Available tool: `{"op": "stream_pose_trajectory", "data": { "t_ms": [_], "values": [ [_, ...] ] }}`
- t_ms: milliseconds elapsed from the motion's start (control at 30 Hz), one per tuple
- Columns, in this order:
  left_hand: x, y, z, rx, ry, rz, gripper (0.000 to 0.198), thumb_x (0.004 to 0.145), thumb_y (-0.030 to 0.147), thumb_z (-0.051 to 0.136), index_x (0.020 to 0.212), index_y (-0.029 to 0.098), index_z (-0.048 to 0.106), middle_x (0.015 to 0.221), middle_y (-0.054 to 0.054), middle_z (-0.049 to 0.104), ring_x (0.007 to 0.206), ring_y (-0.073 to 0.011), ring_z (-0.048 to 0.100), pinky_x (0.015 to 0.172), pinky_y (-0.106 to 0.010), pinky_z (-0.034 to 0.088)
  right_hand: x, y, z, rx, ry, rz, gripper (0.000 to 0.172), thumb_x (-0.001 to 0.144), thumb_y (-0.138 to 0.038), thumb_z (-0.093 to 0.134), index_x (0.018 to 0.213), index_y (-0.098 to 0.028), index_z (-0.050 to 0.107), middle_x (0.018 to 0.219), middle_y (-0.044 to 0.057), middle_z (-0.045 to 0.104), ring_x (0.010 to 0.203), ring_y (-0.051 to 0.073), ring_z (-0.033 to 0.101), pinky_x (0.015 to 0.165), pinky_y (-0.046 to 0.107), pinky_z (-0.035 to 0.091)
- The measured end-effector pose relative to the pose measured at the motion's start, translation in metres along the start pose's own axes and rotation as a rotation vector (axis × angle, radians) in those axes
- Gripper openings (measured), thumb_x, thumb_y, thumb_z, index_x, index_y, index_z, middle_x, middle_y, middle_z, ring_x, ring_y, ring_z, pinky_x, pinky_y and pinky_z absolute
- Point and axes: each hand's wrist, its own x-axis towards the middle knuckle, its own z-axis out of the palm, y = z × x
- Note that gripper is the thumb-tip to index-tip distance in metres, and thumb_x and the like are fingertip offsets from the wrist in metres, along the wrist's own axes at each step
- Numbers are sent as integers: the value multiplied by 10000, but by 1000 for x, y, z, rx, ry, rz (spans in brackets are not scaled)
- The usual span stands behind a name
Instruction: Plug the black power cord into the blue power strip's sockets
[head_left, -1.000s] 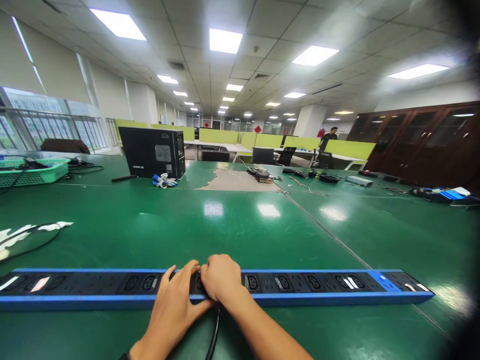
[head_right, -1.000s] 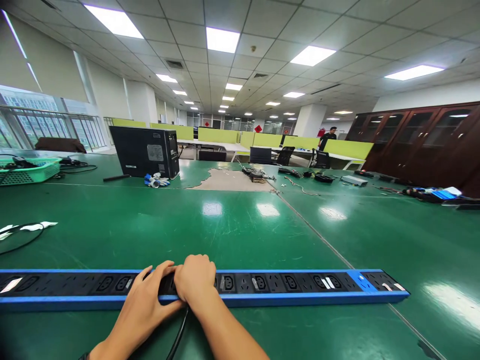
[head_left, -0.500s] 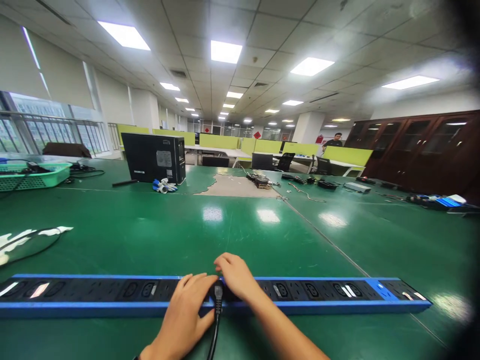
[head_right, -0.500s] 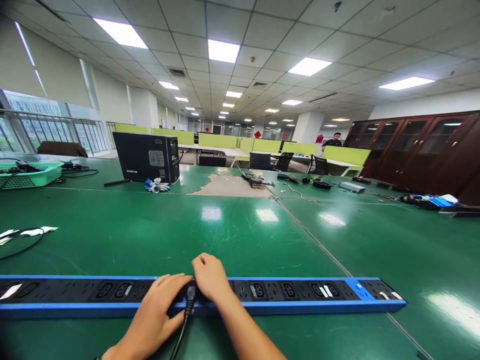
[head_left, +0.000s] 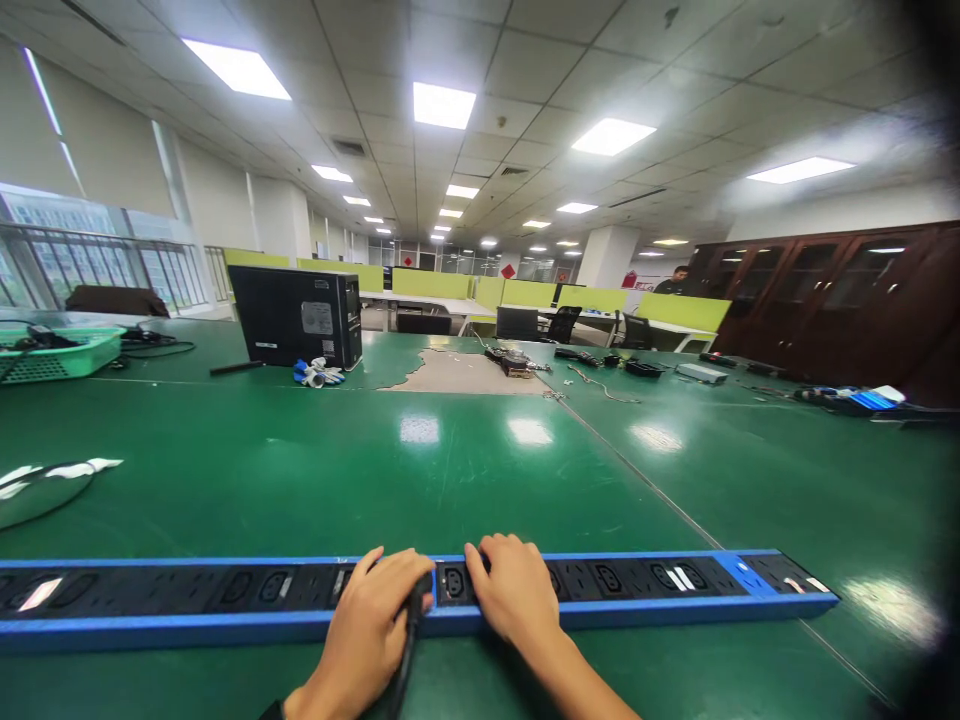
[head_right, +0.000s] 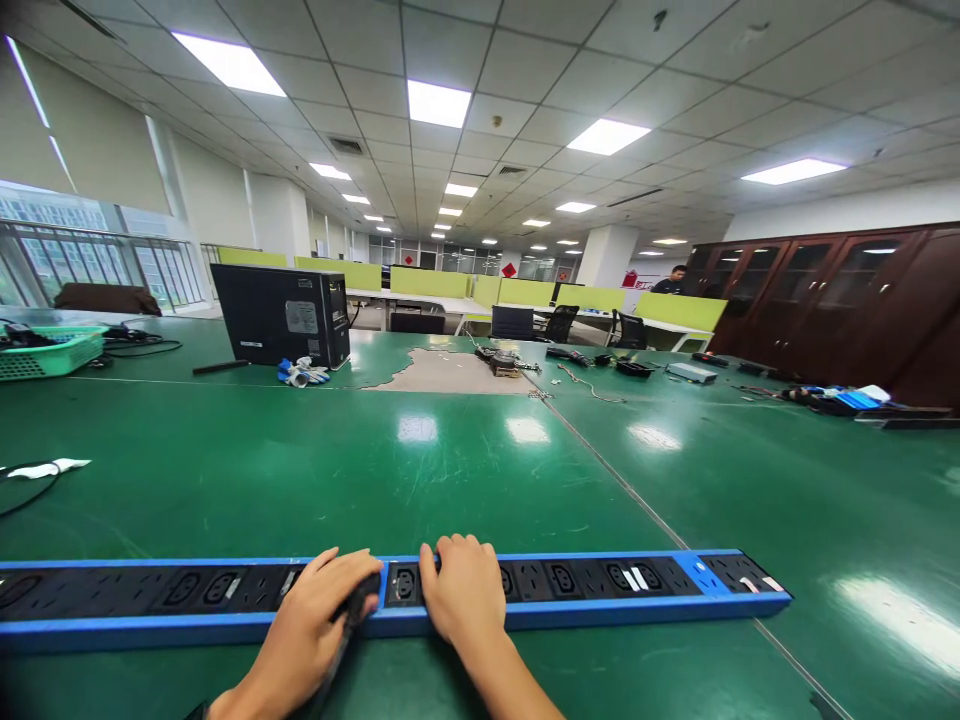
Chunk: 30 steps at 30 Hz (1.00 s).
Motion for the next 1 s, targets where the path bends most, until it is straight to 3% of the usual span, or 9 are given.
{"op": "stream_pose_trajectory", "data": {
  "t_ms": [100,133,233,300,400,500,567,767,1000],
  "values": [
    [31,19,-28,-117,439,-273,306,917,397,470,1115,196,589,918,-47,733,793,-180,693,712,-270,553,2,1,1,209,19,40,416,905,-400,402,689,-166,669,816,132,699,860,249,610,804,364,370],
    [42,27,-35,-155,467,-260,349,902,420,496,1151,187,572,947,-51,727,814,-184,691,730,-271,546,4,3,1,282,19,53,416,893,-423,421,670,-170,665,802,125,703,854,244,613,809,358,377],
    [65,49,-35,-206,250,-119,337,857,419,563,1116,207,596,971,-36,723,798,-170,687,720,-242,529,16,19,1,453,14,89,489,907,-497,345,720,-195,681,788,71,722,796,195,640,767,298,427],
    [67,60,-16,-257,59,-100,333,854,358,566,1151,208,573,979,-41,724,849,-175,687,759,-247,520,24,41,-2,558,51,138,575,926,-517,235,812,-189,692,841,68,734,794,176,657,738,271,455],
    [55,69,26,-237,-183,-191,261,836,286,583,1086,213,603,919,-40,723,829,-186,674,750,-270,506,26,83,-11,649,154,239,628,896,-573,226,837,-153,688,907,121,731,845,215,664,764,305,471],
    [43,73,60,-150,-312,-219,183,817,269,612,991,232,657,880,-36,711,814,-203,653,754,-302,484,15,114,-21,676,219,300,583,837,-620,336,779,-160,690,883,134,729,858,251,657,793,343,460],
    [40,76,72,-110,-337,-203,174,803,270,633,971,242,667,882,-34,708,844,-218,644,781,-325,470,7,122,-26,680,231,308,551,820,-620,377,758,-172,693,873,122,729,861,252,650,801,343,451],
    [42,80,79,29,-320,-145,158,808,248,611,961,235,647,943,-46,703,920,-243,623,851,-378,437,3,107,-30,652,176,245,485,823,-562,397,735,-182,686,803,69,715,804,216,625,754,302,433],
    [35,84,90,94,-387,-136,292,785,115,536,1052,206,610,1064,-60,694,1057,-237,599,1005,-439,358,26,56,-40,498,6,129,418,866,-470,378,734,-194,663,776,46,707,739,172,608,672,257,408]
  ]
}}
